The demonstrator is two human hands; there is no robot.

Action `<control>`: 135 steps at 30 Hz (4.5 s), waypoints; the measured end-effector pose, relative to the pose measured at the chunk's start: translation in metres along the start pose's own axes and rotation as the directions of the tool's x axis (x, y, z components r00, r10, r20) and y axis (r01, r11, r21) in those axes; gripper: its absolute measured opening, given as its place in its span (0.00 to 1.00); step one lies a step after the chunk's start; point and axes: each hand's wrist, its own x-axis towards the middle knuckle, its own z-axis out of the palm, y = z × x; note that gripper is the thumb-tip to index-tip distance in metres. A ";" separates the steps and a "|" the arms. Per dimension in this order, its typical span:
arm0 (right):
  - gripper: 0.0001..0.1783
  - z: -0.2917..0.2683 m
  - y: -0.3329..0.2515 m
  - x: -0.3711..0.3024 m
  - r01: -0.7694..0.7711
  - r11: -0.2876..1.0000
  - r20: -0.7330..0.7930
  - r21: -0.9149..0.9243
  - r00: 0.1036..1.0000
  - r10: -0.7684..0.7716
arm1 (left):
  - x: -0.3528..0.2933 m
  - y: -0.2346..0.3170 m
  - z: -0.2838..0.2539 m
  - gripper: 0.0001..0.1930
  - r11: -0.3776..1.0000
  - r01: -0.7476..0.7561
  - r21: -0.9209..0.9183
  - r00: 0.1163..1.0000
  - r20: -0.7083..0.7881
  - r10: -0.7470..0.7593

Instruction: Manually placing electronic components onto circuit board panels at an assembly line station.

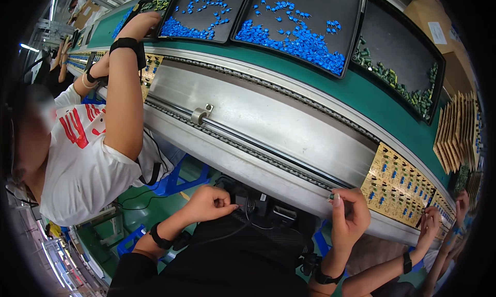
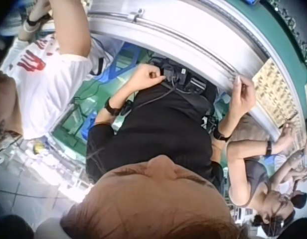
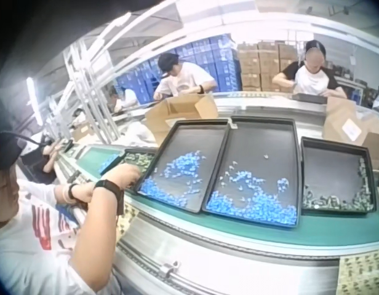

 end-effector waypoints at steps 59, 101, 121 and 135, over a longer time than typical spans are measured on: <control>0.09 -0.114 0.013 0.067 0.173 0.767 -0.107 -0.618 0.948 -0.301 | 0.285 0.294 -0.019 0.10 0.048 -0.628 0.777 0.497 0.353 0.793; 0.08 -0.110 -0.015 0.121 0.326 0.515 0.333 -0.792 0.939 -0.083 | 0.229 0.277 -0.030 0.08 0.822 -0.326 -0.466 0.768 0.377 0.518; 0.15 -0.092 0.009 0.226 0.270 0.489 0.039 -0.830 0.902 -0.431 | 0.217 0.266 0.027 0.04 0.104 -0.859 0.501 0.413 0.560 0.718; 0.10 -0.095 0.013 0.219 0.355 0.543 -0.008 -0.761 0.832 -0.555 | 0.207 0.267 0.034 0.03 -0.003 -0.782 0.623 0.436 0.550 0.712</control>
